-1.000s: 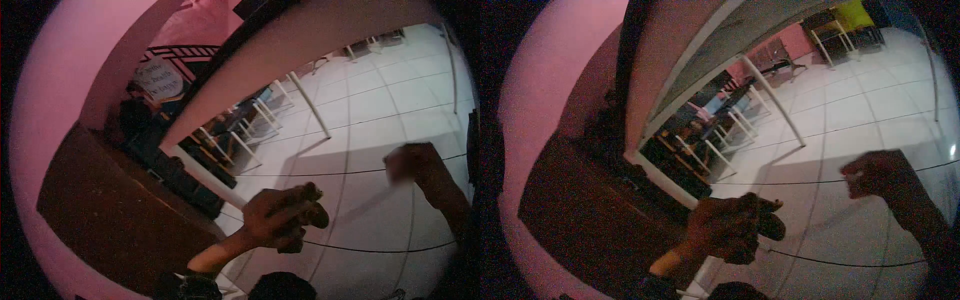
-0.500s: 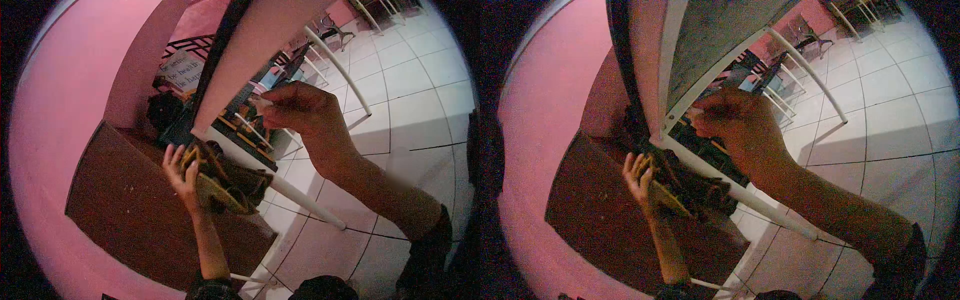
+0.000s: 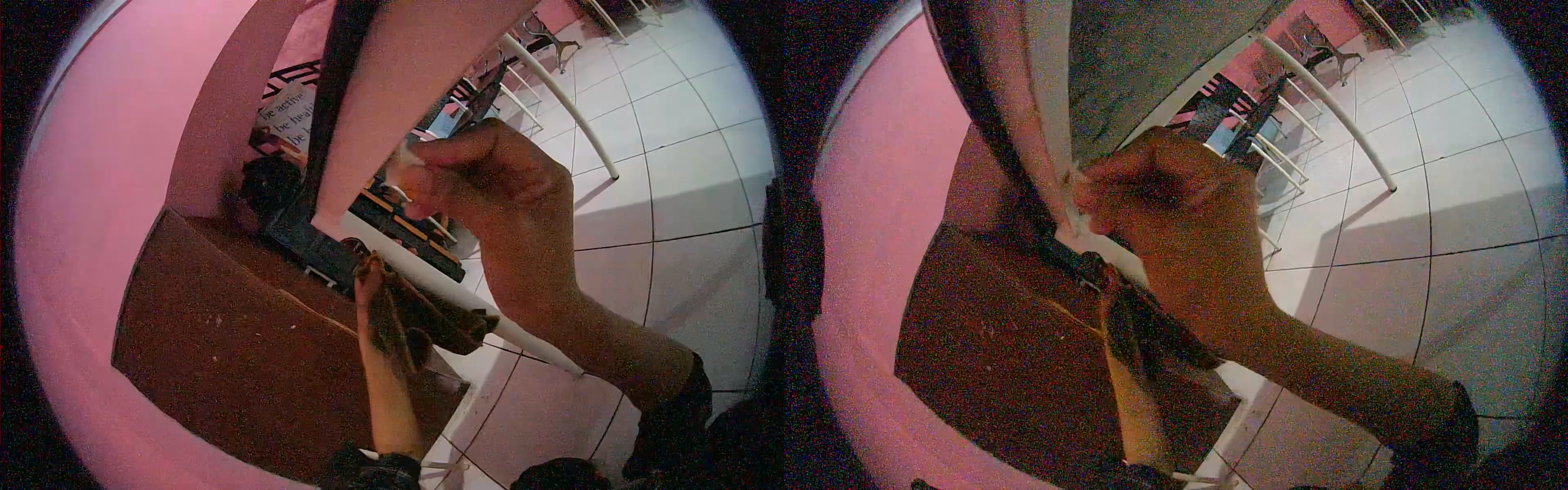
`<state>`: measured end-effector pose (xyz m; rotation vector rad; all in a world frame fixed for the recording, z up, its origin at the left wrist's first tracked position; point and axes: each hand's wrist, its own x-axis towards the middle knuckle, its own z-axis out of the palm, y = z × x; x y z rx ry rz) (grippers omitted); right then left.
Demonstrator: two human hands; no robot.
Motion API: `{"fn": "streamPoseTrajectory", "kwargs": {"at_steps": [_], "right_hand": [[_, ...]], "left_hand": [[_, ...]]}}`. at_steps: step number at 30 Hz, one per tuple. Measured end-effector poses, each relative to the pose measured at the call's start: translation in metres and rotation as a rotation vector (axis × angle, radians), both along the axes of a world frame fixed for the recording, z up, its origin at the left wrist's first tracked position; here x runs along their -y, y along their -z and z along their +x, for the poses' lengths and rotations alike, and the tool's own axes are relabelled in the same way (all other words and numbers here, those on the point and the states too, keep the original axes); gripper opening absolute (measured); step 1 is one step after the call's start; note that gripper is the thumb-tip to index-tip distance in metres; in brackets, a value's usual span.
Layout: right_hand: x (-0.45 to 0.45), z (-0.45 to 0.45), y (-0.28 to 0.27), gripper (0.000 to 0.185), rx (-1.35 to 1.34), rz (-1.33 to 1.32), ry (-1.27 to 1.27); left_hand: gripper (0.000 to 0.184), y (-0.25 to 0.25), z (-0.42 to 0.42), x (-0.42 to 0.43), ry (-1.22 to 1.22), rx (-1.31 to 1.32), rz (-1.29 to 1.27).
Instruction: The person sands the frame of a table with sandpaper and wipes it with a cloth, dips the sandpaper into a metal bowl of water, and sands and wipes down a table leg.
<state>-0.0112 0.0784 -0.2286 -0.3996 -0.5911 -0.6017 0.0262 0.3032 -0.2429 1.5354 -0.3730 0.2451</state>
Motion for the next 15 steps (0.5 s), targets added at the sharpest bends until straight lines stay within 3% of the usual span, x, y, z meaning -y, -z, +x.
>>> {"fn": "streamPoseTrajectory", "kwargs": {"at_steps": [6,8,11,15], "right_hand": [[-0.016,0.013,0.001,0.014,-0.012,0.044,0.191],[-0.033,0.025,-0.004,0.014,-0.048,-0.024,0.169],[-0.033,0.020,-0.010,0.014,-0.077,0.024,0.109],[-0.022,0.013,-0.019,0.014,0.000,0.169,0.202]], "left_hand": [[0.044,0.034,0.007,0.004,0.016,0.014,0.031],[0.044,-0.039,0.050,0.027,0.013,0.008,0.034],[0.043,-0.035,0.053,0.022,0.011,-0.004,0.027],[0.043,0.033,0.012,-0.015,-0.008,-0.021,-0.018]]}}
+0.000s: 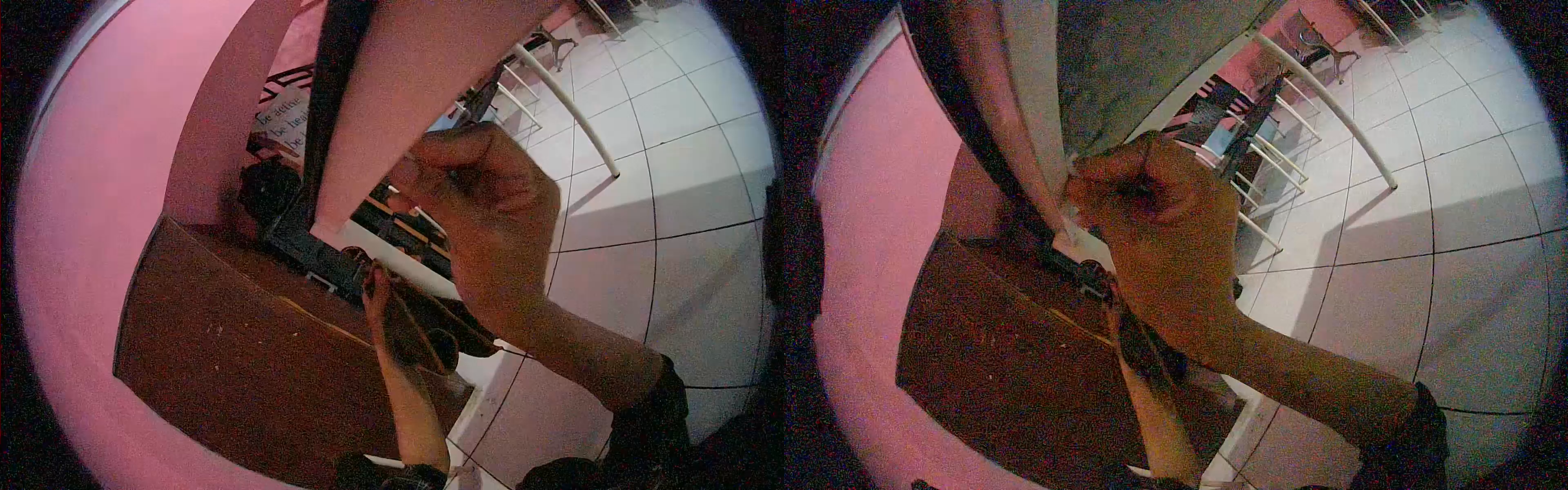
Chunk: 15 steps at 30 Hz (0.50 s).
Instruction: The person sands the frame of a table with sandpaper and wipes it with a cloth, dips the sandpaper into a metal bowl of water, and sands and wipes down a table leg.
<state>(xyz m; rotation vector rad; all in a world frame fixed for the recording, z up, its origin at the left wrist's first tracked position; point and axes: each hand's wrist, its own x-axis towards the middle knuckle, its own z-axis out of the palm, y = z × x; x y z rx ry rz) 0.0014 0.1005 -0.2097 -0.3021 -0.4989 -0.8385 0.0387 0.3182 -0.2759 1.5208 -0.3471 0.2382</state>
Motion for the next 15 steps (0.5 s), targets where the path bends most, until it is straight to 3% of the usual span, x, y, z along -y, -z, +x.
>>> {"fn": "streamPoseTrajectory", "kwargs": {"at_steps": [2,5,8,11,15], "right_hand": [[-0.007,0.006,0.003,0.013,0.031,0.020,-0.068],[-0.004,-0.001,0.009,0.013,-0.100,-0.158,-0.109],[0.007,-0.012,0.010,0.012,-0.071,-0.101,-0.016],[0.003,-0.014,0.006,0.012,-0.006,0.010,-0.093],[-0.013,0.002,0.011,0.013,-0.014,-0.102,-0.027]], "left_hand": [[0.043,0.026,-0.019,-0.015,-0.015,-0.001,0.005],[0.043,0.027,-0.023,-0.017,-0.016,0.010,0.018],[0.043,0.026,-0.020,-0.012,0.009,0.018,-0.001],[0.043,0.027,-0.023,-0.014,0.003,0.022,-0.017],[0.043,-0.005,-0.005,-0.003,-0.025,0.028,-0.009]]}}
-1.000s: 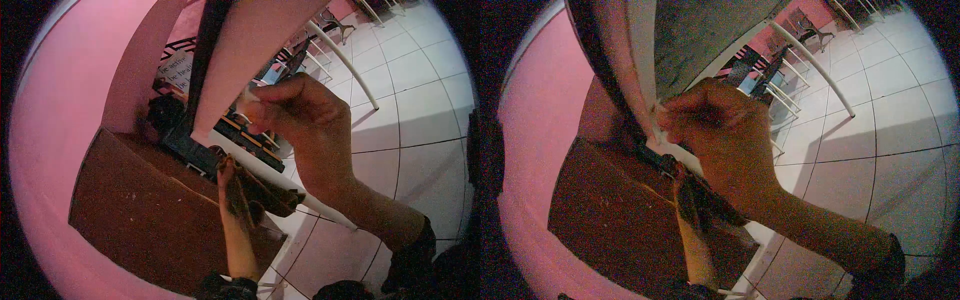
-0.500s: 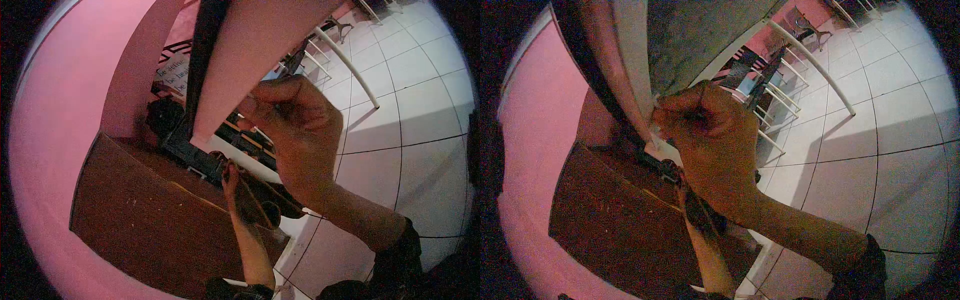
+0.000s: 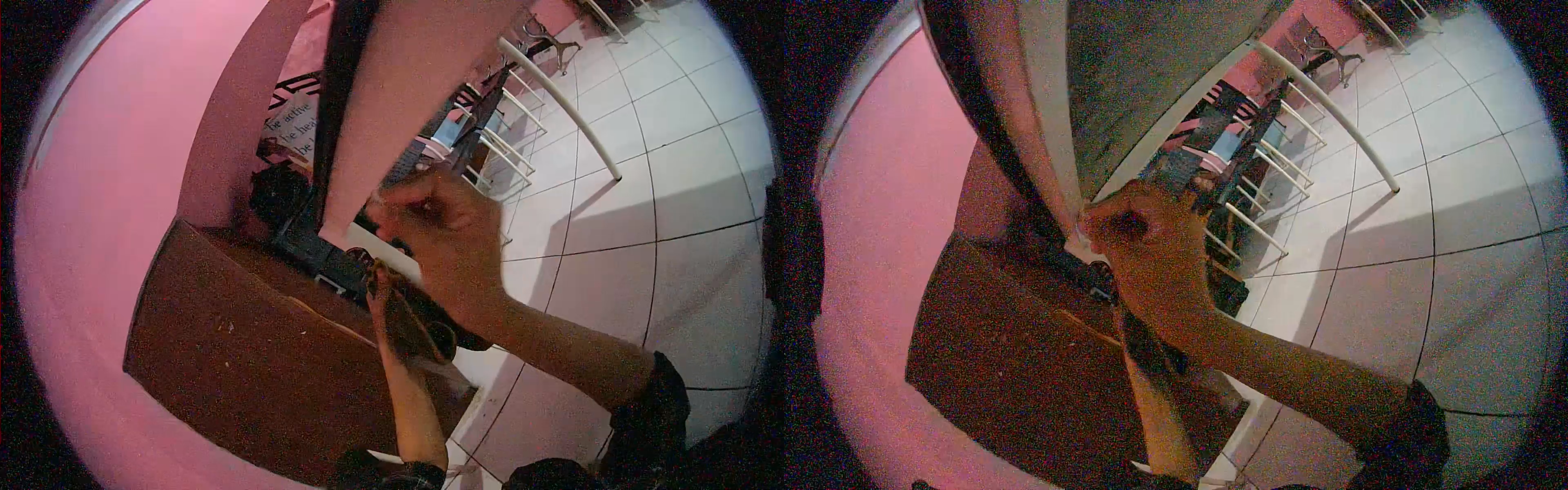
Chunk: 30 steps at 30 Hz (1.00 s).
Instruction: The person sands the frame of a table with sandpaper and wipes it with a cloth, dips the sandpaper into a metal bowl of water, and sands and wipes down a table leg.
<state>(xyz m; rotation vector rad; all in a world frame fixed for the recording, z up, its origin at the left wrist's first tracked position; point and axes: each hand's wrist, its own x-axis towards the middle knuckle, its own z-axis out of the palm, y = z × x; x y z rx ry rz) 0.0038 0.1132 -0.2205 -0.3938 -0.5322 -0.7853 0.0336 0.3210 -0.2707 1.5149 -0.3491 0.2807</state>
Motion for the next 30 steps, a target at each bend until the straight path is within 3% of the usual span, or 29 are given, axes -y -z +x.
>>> {"fn": "streamPoseTrajectory", "kwargs": {"at_steps": [1,4,5,7,12,16,20,24,27,28,29,30], "right_hand": [[-0.001,-0.002,0.000,0.013,-0.042,-0.025,-0.037],[0.012,-0.020,-0.003,0.013,-0.048,0.050,-0.024],[0.018,-0.024,-0.003,0.013,-0.034,0.106,0.006],[0.011,-0.017,0.001,0.011,-0.006,0.074,0.037],[0.000,-0.014,-0.002,0.009,-0.065,0.029,-0.077],[-0.001,-0.017,-0.005,0.009,0.063,0.076,0.113],[-0.014,-0.009,-0.006,0.011,0.007,-0.038,0.160],[0.002,-0.019,-0.002,0.012,0.028,0.023,0.089],[-0.002,-0.013,0.011,0.011,0.024,0.006,0.216],[0.002,-0.016,0.010,0.012,0.011,0.043,0.133],[0.007,-0.022,0.008,0.012,-0.002,0.080,0.047],[0.008,-0.025,0.007,0.012,-0.019,0.115,-0.043]], "left_hand": [[0.043,-0.020,0.015,0.011,-0.006,-0.001,0.005],[0.042,-0.012,0.013,0.006,-0.030,0.006,-0.004],[0.042,0.015,0.000,-0.003,-0.034,0.006,-0.005],[0.042,-0.005,0.018,0.007,-0.040,0.000,-0.003],[0.042,0.001,0.015,-0.007,-0.043,0.001,0.007],[0.042,0.011,0.013,-0.019,-0.056,-0.003,-0.011],[0.042,-0.060,0.057,0.004,-0.066,-0.005,-0.005],[0.042,-0.012,0.037,-0.013,-0.075,-0.006,-0.025],[0.041,0.014,0.020,-0.027,-0.065,-0.005,-0.031],[0.041,-0.001,0.036,-0.015,-0.062,-0.003,-0.031],[0.041,-0.061,0.066,0.001,-0.063,-0.002,-0.031],[0.041,-0.063,0.068,0.000,-0.067,-0.003,-0.032]]}}
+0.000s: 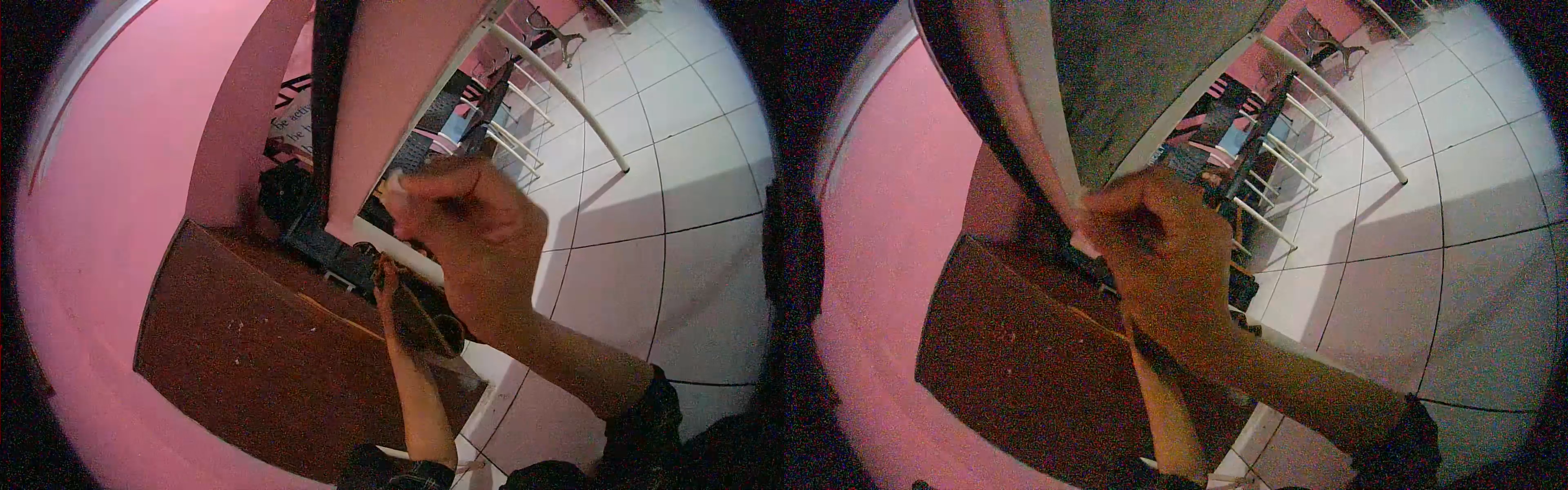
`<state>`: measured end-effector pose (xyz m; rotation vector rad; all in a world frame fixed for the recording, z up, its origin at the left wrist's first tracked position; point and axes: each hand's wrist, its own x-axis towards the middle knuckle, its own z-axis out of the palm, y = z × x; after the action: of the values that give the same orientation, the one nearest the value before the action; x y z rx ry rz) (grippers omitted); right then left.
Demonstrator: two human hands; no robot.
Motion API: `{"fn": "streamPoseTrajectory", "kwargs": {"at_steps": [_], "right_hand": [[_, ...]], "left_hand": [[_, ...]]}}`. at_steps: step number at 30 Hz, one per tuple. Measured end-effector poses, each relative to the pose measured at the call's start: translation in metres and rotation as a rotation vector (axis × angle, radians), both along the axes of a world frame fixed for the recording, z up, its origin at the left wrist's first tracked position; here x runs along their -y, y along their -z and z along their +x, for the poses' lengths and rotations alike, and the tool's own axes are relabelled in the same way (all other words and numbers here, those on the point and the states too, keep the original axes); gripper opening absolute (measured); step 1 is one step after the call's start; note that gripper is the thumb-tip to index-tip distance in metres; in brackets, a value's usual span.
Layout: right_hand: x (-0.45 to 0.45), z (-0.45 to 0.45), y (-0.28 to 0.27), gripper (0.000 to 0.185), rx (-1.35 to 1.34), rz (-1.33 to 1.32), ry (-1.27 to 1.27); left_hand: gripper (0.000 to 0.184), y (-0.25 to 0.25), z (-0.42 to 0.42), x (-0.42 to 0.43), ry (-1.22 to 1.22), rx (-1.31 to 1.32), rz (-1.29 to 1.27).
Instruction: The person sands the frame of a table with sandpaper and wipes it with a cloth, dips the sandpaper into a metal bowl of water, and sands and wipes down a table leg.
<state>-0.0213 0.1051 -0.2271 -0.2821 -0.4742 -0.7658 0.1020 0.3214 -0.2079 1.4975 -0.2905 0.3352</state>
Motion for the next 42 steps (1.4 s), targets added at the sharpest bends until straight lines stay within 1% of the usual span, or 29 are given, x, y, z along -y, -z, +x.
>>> {"fn": "streamPoseTrajectory", "kwargs": {"at_steps": [1,2,3,4,5,8,9,12,14,15,18,20,21,22,23,24,27,29,30,31,32,33,34,36,39,41,42], "right_hand": [[-0.001,0.001,-0.003,0.012,0.018,0.007,0.058],[-0.002,0.003,-0.007,0.012,0.035,0.015,0.118],[-0.002,0.005,-0.010,0.012,0.055,0.024,0.179],[-0.006,0.010,-0.009,0.012,0.068,0.003,0.200],[-0.012,0.018,-0.008,0.012,0.079,-0.013,0.218],[-0.012,0.018,-0.006,0.011,0.053,-0.056,0.209],[-0.009,0.015,-0.006,0.011,0.036,-0.074,0.196],[-0.007,0.009,-0.008,0.010,0.045,0.017,0.144],[-0.007,0.011,-0.010,0.010,0.018,0.000,0.141],[-0.006,0.012,-0.010,0.010,0.004,-0.005,0.141],[-0.013,0.017,-0.009,0.011,-0.049,-0.070,0.002],[-0.007,0.014,-0.009,0.011,0.022,-0.016,0.107],[-0.005,0.013,-0.009,0.011,0.056,0.012,0.159],[-0.005,0.014,-0.009,0.011,0.046,0.012,0.152],[-0.005,0.014,-0.009,0.011,0.036,0.014,0.143],[-0.005,0.014,-0.010,0.011,0.027,0.020,0.138],[-0.010,0.021,-0.010,0.012,-0.054,-0.031,0.062],[-0.004,0.014,-0.012,0.012,-0.025,0.010,0.081],[-0.003,0.012,-0.011,0.013,-0.011,0.027,0.087],[-0.003,0.013,-0.012,0.013,0.005,0.029,0.110],[-0.005,0.015,-0.012,0.013,0.017,0.033,0.129],[-0.006,0.016,-0.011,0.013,0.028,0.040,0.152],[-0.009,0.020,-0.010,0.013,0.008,-0.008,0.190],[-0.014,0.025,-0.008,0.013,-0.035,-0.102,0.268],[-0.010,0.019,-0.009,0.013,-0.016,-0.047,0.137],[-0.005,0.016,-0.010,0.013,0.014,-0.016,0.207],[-0.004,0.016,-0.009,0.013,0.026,0.004,0.240]], "left_hand": [[0.041,0.021,-0.010,-0.009,-0.006,-0.005,-0.003],[0.041,0.060,-0.030,-0.024,-0.010,-0.009,-0.004],[0.041,0.083,-0.042,-0.033,-0.012,-0.012,-0.004],[0.041,0.085,-0.042,-0.035,-0.012,-0.008,-0.004],[0.041,0.038,-0.016,-0.020,-0.015,-0.005,0.000],[0.041,0.036,-0.009,-0.020,-0.024,-0.011,0.006],[0.041,0.044,-0.013,-0.022,-0.027,-0.014,0.002],[0.041,0.030,-0.005,-0.029,-0.028,-0.012,-0.010],[0.041,0.038,-0.007,-0.035,-0.037,-0.016,-0.015],[0.041,0.082,-0.046,-0.036,-0.039,-0.019,-0.015],[0.041,0.044,-0.006,-0.039,-0.036,-0.021,-0.010],[0.041,0.102,-0.035,-0.060,-0.036,-0.022,-0.023],[0.041,0.115,-0.039,-0.064,-0.037,-0.024,-0.029],[0.040,0.098,-0.030,-0.061,-0.041,-0.026,-0.033],[0.040,0.063,-0.013,-0.053,-0.048,-0.028,-0.036],[0.040,0.039,0.001,-0.046,-0.050,-0.030,-0.034],[0.040,0.023,0.014,-0.037,-0.051,-0.030,-0.030],[0.040,0.014,0.022,-0.035,-0.049,-0.027,-0.037],[0.040,0.083,-0.017,-0.051,-0.051,-0.027,-0.043],[0.040,0.096,-0.019,-0.066,-0.054,-0.026,-0.048],[0.040,0.081,-0.012,-0.064,-0.060,-0.030,-0.051],[0.040,0.052,0.004,-0.059,-0.063,-0.033,-0.050],[0.040,0.036,0.012,-0.054,-0.064,-0.033,-0.049],[0.040,0.045,0.010,-0.056,-0.065,-0.036,-0.045],[0.040,0.039,0.016,-0.060,-0.065,-0.034,-0.056],[0.040,0.070,0.000,-0.076,-0.071,-0.034,-0.069],[0.040,0.067,0.003,-0.077,-0.077,-0.036,-0.071]]}}
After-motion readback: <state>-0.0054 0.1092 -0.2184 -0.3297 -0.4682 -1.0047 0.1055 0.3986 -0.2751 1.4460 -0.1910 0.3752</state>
